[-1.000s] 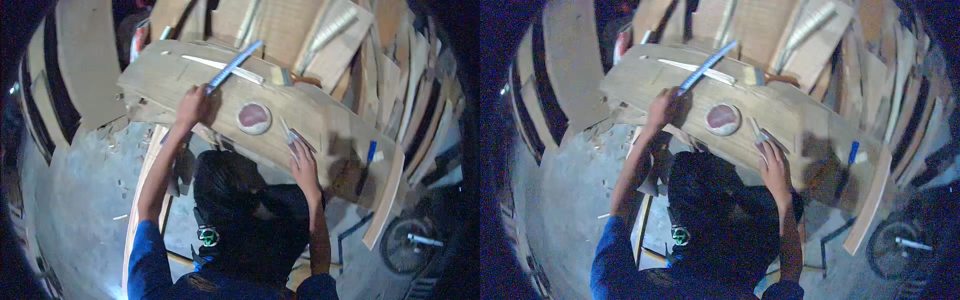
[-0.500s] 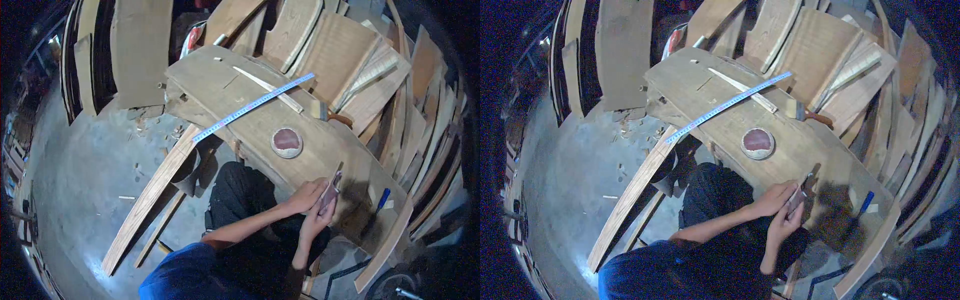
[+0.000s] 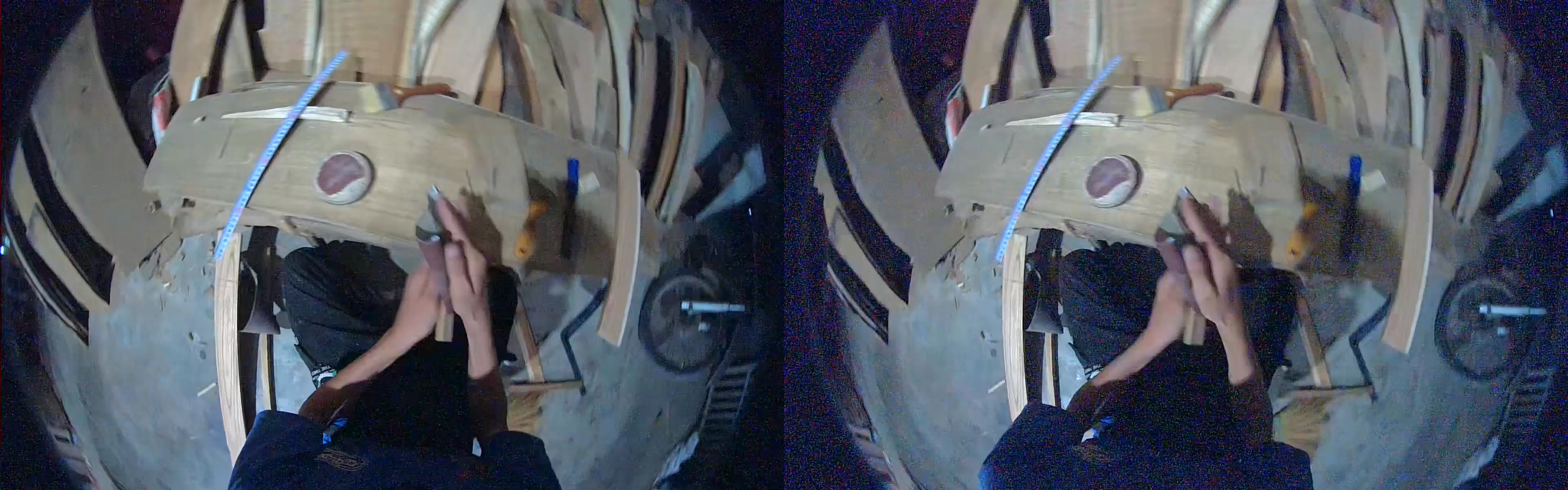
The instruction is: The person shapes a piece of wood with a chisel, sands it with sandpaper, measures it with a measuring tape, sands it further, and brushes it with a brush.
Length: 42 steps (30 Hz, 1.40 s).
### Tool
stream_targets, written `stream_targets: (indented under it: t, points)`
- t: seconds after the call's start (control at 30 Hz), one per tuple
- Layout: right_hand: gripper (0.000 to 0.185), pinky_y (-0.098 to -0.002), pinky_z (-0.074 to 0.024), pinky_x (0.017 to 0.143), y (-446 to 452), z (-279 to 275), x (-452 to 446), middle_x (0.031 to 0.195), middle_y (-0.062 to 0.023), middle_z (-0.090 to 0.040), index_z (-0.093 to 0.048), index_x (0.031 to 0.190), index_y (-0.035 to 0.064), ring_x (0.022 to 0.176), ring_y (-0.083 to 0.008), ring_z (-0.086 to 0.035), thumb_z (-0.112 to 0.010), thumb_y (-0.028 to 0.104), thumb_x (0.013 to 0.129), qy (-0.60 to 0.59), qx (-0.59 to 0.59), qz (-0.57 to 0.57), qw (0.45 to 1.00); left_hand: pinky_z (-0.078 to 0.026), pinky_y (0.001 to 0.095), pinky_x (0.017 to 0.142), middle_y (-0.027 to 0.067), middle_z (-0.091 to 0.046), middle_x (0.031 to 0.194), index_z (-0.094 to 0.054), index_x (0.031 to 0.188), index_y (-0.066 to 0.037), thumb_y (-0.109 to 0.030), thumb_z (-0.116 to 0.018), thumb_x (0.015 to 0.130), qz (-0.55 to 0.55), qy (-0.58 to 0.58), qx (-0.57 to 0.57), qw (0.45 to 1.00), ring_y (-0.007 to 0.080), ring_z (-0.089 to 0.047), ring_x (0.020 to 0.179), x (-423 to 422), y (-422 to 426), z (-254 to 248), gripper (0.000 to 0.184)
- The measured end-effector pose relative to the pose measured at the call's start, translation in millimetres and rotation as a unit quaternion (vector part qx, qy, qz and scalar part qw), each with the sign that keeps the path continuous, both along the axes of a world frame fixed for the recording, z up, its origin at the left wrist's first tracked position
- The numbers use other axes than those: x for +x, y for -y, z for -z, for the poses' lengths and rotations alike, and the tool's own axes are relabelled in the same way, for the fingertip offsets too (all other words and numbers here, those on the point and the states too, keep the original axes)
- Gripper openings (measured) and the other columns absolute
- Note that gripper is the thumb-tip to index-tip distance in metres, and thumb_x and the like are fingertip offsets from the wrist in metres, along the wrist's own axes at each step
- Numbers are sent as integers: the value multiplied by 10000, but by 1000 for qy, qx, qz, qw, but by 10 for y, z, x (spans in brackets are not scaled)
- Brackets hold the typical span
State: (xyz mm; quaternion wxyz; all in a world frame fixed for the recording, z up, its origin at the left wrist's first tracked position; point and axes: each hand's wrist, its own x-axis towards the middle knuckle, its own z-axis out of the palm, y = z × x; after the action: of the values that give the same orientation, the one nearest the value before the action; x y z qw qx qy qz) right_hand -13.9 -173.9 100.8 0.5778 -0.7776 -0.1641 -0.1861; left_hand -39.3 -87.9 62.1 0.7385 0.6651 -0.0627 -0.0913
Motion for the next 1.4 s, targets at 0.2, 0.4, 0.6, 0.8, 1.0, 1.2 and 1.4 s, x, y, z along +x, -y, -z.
stream_targets:
  t: [0.2,0.4,0.6,0.8,1.0,1.2,1.4]
  points:
    - [565,-329,-39,1001,-325,109,-233,1355,-103,11,-47,1287,26,1248,-214,-4,-215,369,871,-135,-27,-84,987,-379,253,752,123,-537,948,-392,1114,67,-213,-340,868,-134,114,13,984,144,-479,838,399,-245,-138,376]
    - [536,-270,-57,1000,-235,35,325,1331,-199,-27,-42,1275,-16,1245,-223,-17,-308,154,841,-132,173,-41,975,-344,292,851,168,-489,1080,-422,1107,64,-203,-390,839,-77,90,66,991,185,-446,1007,-133,-131,-272,380]
    - [520,-284,-53,1003,-616,327,-188,1347,-123,-18,-8,1285,23,1242,-196,-11,-202,290,883,-155,88,-103,979,-412,265,722,139,-521,1040,-378,1176,6,-231,-318,867,-125,52,-40,990,163,-513,852,42,-518,-60,394]
    - [505,-300,-4,1001,-693,45,-618,1338,-135,17,36,1272,2,1233,-223,-1,-217,213,890,-294,162,-147,930,-390,261,746,182,-512,1042,-373,1156,52,-253,-330,869,-125,-34,24,991,192,-509,915,-96,-544,-203,420]
    - [569,-307,-80,997,-545,611,-397,1328,-152,-103,-71,1282,32,1216,-200,-102,-180,409,870,-253,88,-42,963,-402,309,771,179,-504,1058,-353,1189,-4,-234,-309,867,-119,77,135,981,261,-545,876,-574,-330,181,398]
    - [517,-386,-59,1000,-466,250,-667,1313,-213,-118,-72,1272,-4,1242,-273,-62,-284,238,867,-487,317,-36,813,-374,255,813,101,-507,1032,-387,1156,22,-214,-323,866,-111,23,67,991,153,-462,951,-882,-233,136,379]
    - [529,-391,-118,989,-247,199,-619,1279,-261,-165,-200,1226,-58,1210,-362,-132,-405,132,777,-132,-155,-153,967,-372,231,795,70,-506,1023,-396,1160,-4,-226,-389,843,-74,-91,-152,981,117,-464,906,-781,-402,97,387]
